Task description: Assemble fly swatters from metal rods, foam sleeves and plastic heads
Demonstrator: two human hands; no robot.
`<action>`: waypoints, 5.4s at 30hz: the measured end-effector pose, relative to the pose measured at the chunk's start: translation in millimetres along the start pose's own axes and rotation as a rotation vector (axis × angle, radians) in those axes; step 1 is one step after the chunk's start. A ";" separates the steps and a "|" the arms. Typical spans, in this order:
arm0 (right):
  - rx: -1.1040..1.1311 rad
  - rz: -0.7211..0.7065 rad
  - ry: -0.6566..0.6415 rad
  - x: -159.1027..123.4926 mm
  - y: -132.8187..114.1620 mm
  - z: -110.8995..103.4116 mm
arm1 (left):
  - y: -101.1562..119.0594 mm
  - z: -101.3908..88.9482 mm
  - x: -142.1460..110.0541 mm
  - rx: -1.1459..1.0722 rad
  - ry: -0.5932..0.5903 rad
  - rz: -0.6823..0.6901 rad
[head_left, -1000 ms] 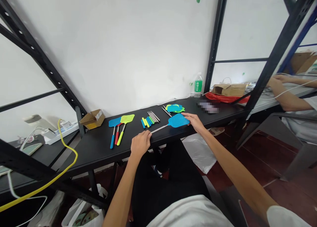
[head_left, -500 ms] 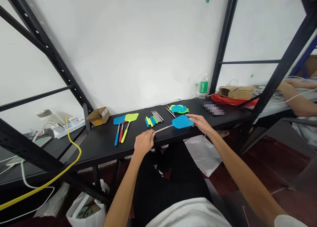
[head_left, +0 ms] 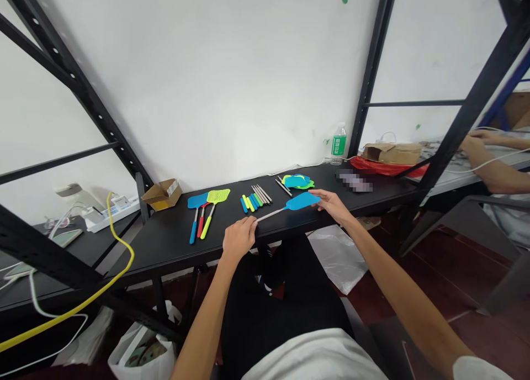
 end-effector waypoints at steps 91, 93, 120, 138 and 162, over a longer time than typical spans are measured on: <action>-0.020 0.038 -0.080 -10.0 -49.7 30.9 | -5.1 -30.2 5.8 -0.212 0.034 0.086; 0.036 -0.001 0.024 -8.5 -53.2 25.0 | -8.4 -33.5 6.6 -0.203 0.023 0.089; 0.155 0.167 0.220 -5.8 -46.8 -3.8 | -124.3 -16.7 -17.6 0.007 -0.031 -0.686; -0.090 0.170 0.164 4.5 -11.5 -13.6 | -41.5 20.7 44.0 0.019 -0.112 -0.147; -0.491 0.123 0.093 -2.0 -17.0 -3.2 | -36.9 15.5 39.2 0.083 -0.137 -0.156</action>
Point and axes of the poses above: each hand's wrist, its own x-axis towards the middle knuckle, its own z-axis out of the palm, y = z × x, the point moved 1 cm from there along x, towards the middle knuckle, and after that the axes turned 12 degrees about x, right-handed, at the moved point
